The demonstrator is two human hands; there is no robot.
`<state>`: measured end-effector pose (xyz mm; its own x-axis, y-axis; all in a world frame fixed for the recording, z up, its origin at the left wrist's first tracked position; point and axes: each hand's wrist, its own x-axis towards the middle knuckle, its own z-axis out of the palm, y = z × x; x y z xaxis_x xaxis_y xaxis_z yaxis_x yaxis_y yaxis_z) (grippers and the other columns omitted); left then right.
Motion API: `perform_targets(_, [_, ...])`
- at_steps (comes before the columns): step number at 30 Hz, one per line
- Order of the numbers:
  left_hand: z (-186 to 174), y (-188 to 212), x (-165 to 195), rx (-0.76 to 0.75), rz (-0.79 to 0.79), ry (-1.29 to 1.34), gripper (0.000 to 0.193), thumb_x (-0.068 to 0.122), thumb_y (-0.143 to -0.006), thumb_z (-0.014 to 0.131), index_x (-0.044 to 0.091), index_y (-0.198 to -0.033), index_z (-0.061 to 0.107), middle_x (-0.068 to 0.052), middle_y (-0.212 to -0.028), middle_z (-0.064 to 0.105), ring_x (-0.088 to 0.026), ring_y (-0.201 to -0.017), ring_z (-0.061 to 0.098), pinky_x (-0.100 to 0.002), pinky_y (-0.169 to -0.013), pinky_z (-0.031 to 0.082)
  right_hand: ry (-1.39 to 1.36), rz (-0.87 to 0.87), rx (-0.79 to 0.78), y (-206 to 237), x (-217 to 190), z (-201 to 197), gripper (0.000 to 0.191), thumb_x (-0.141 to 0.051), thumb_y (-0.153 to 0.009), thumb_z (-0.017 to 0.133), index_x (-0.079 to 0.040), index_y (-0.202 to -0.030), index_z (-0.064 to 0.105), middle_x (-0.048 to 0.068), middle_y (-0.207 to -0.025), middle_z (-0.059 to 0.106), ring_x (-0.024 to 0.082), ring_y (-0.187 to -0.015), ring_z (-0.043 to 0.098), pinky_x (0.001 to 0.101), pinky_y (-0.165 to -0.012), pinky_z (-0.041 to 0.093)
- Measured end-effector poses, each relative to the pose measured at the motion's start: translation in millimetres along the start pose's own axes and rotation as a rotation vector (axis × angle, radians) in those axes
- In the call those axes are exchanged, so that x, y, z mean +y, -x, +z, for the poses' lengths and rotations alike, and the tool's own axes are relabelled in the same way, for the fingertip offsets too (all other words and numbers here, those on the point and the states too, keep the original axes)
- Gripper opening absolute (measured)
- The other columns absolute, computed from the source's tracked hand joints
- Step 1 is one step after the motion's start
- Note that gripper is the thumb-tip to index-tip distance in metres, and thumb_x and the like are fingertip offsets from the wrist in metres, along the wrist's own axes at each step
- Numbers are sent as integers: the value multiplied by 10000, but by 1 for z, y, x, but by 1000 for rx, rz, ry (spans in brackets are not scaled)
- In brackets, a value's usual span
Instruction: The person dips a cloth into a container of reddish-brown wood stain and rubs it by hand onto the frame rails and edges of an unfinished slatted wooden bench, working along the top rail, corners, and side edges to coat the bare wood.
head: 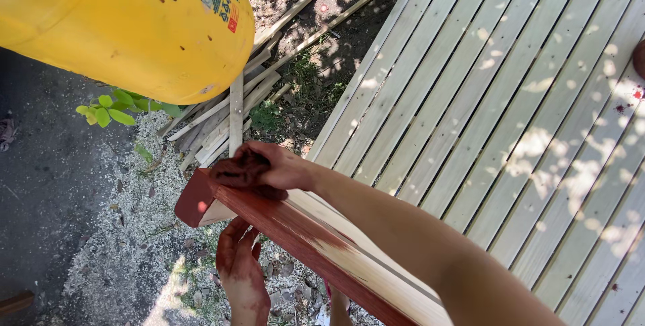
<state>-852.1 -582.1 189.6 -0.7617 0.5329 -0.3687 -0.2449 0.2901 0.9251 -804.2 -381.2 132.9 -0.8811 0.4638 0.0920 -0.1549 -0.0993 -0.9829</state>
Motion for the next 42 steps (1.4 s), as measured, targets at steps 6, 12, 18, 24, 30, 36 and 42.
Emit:
perform_targets(6, [9, 3, 2, -7, 52, 7, 448, 85, -925, 477, 18, -1364, 534, -111, -1305, 606, -215, -1214, 593, -395, -1049, 439, 158, 68, 42, -56, 26, 7, 436, -121, -832, 764, -72, -1242, 624, 101, -1181, 724, 216, -1120, 673, 340, -969, 524])
perform_targets(12, [13, 4, -1, -17, 114, 77, 444, 78, -943, 460, -23, -1372, 515, -148, -1312, 607, -234, -1204, 591, -409, -1052, 453, 115, 138, -123, 44, 7, -21, 435, -97, -820, 763, -52, -1231, 627, 111, -1170, 737, 233, -1149, 684, 368, -976, 544])
perform_targets(18, [10, -3, -2, 26, 86, 42, 402, 87, -960, 491, -41, -1336, 551, -163, -1280, 626, -246, -1182, 602, -411, -1041, 459, 222, 266, -135, 91, 9, -38, 481, -127, -785, 807, -69, -1233, 643, 103, -1139, 751, 209, -1113, 701, 340, -961, 543])
perform_targets(24, [13, 1, 12, 98, -41, -43, 461, 129, -930, 495, 28, -1376, 555, -112, -1318, 613, -214, -1242, 572, -423, -1065, 377, 317, 120, 66, -52, 34, 7, 438, -193, -819, 754, -60, -1219, 637, 136, -1175, 733, 262, -1119, 703, 366, -944, 564])
perform_targets(30, [13, 7, 18, 98, -68, -68, 494, 137, -917, 488, 58, -1401, 546, -84, -1344, 612, -202, -1255, 563, -418, -1053, 357, 256, 172, 130, -50, 35, 17, 484, -239, -806, 744, -119, -1261, 630, 131, -1138, 759, 274, -1070, 748, 348, -931, 578])
perform_targets(36, [12, 4, 13, 46, -20, 1, 463, 120, -933, 466, 28, -1381, 541, -119, -1314, 608, -233, -1224, 587, -430, -1025, 440, 56, 176, -85, 64, -1, -15, 533, -38, -770, 797, -66, -1281, 647, 83, -1155, 730, 173, -1078, 688, 329, -945, 566])
perform_targets(42, [10, 3, 21, 83, -113, -76, 454, 127, -923, 472, 75, -1362, 574, -80, -1322, 614, -212, -1234, 567, -447, -1019, 394, 84, 9, 5, 21, -26, 1, 459, -4, -808, 780, -56, -1250, 668, 51, -1160, 732, 133, -1078, 685, 278, -955, 565])
